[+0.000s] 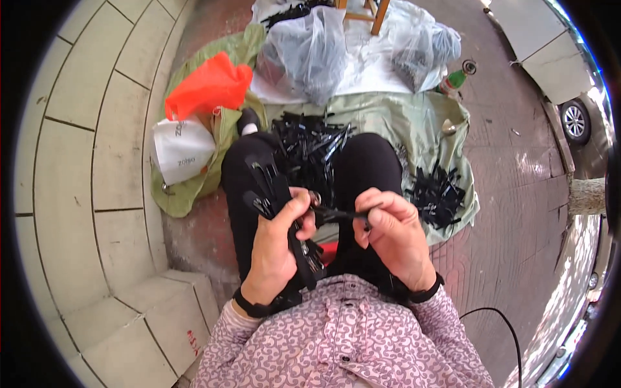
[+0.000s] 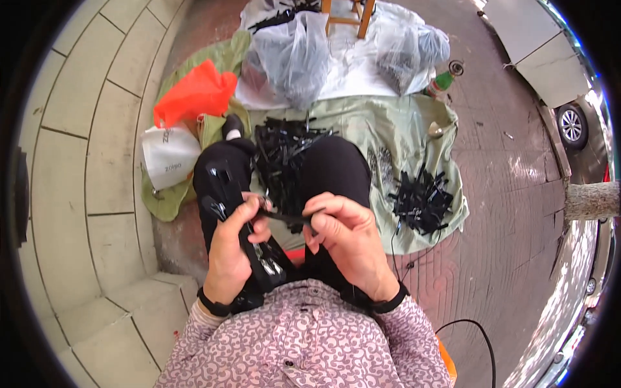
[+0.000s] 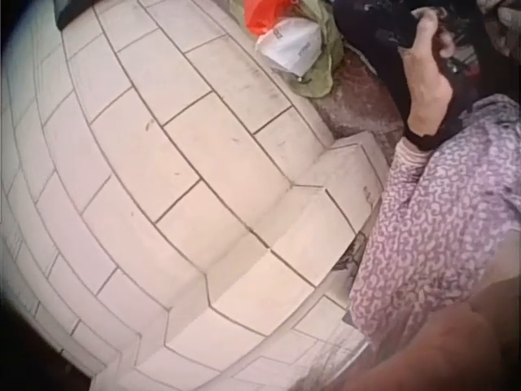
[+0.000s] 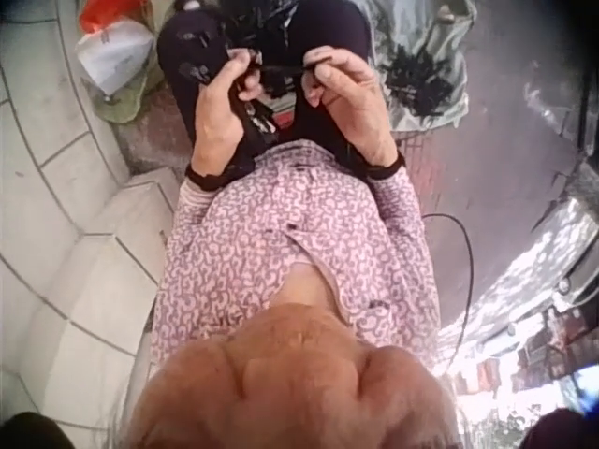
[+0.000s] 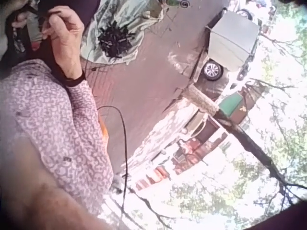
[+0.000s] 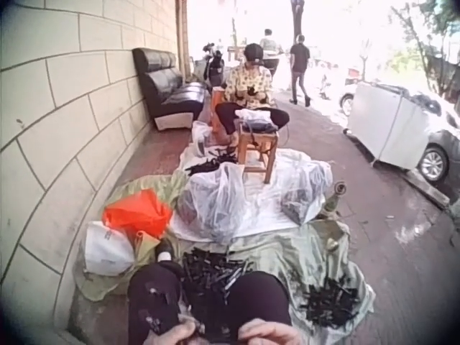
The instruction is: Assembling small black plastic components by hand while seated.
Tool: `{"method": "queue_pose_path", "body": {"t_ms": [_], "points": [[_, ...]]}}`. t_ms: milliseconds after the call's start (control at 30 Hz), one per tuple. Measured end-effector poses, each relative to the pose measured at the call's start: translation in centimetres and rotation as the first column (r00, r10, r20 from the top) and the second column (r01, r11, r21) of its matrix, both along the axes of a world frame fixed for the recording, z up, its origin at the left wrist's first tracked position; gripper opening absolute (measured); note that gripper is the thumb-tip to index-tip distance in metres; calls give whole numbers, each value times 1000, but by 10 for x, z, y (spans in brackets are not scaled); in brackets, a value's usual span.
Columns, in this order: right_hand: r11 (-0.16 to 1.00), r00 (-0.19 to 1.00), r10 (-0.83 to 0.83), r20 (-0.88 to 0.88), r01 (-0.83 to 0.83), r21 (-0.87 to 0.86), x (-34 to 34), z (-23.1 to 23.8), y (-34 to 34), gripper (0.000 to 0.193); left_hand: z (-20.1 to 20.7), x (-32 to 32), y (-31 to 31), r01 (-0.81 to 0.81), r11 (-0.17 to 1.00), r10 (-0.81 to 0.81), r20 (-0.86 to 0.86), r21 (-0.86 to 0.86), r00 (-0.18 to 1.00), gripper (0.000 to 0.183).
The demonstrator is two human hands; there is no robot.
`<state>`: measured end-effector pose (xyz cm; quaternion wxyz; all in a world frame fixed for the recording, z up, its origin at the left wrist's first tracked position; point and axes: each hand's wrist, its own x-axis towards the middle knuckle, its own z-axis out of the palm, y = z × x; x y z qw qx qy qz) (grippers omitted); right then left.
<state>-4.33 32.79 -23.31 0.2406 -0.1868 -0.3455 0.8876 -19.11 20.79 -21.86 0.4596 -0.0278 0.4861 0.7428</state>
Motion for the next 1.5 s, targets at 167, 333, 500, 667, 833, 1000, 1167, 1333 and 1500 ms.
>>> {"method": "queue_pose_path", "body": {"t_ms": [167, 333, 500, 667, 833, 1000, 1167, 1333, 1500], "points": [[972, 1000, -4, 26, 10, -234, 3, -3, 0, 8, -11, -8, -12, -67, 998, 67, 81, -6, 994, 12], [956, 999, 22, 33, -11, -293, 8, -4, -3, 5, -5, -9, -20, 15, 1000, -16, -66, -28, 998, 11], [959, 997, -2, 73, 22, -281, 7, -1, -8, 4, 0, -8, -24, 115, 987, -132, -157, -112, 979, 12], [972, 997, 51, 66, -35, -234, 7, 0, -4, 3, -2, -4, -22, 134, 981, -156, -162, -137, 974, 12], [991, 994, -24, 111, 38, -132, 2, 2, -2, 4, 0, -4, -15, 275, 939, -317, -212, -205, 925, 12], [997, 991, -15, 131, 25, -77, 0, 15, -7, 2, 15, -1, -15, 257, 939, -316, -278, -231, 907, 9], [998, 987, 55, 153, -52, -20, 1, -1, -11, 6, 1, -1, -18, 255, 949, -289, -190, -186, 938, 11], [937, 956, -88, 279, -16, 350, 4, -4, -23, 13, 45, 7, -8, 320, 942, -334, -381, -102, 862, 14], [479, 929, -338, 152, 31, 877, -2, 16, -27, 13, 44, 10, -11, 288, 945, -327, -399, -156, 857, 13]]}}
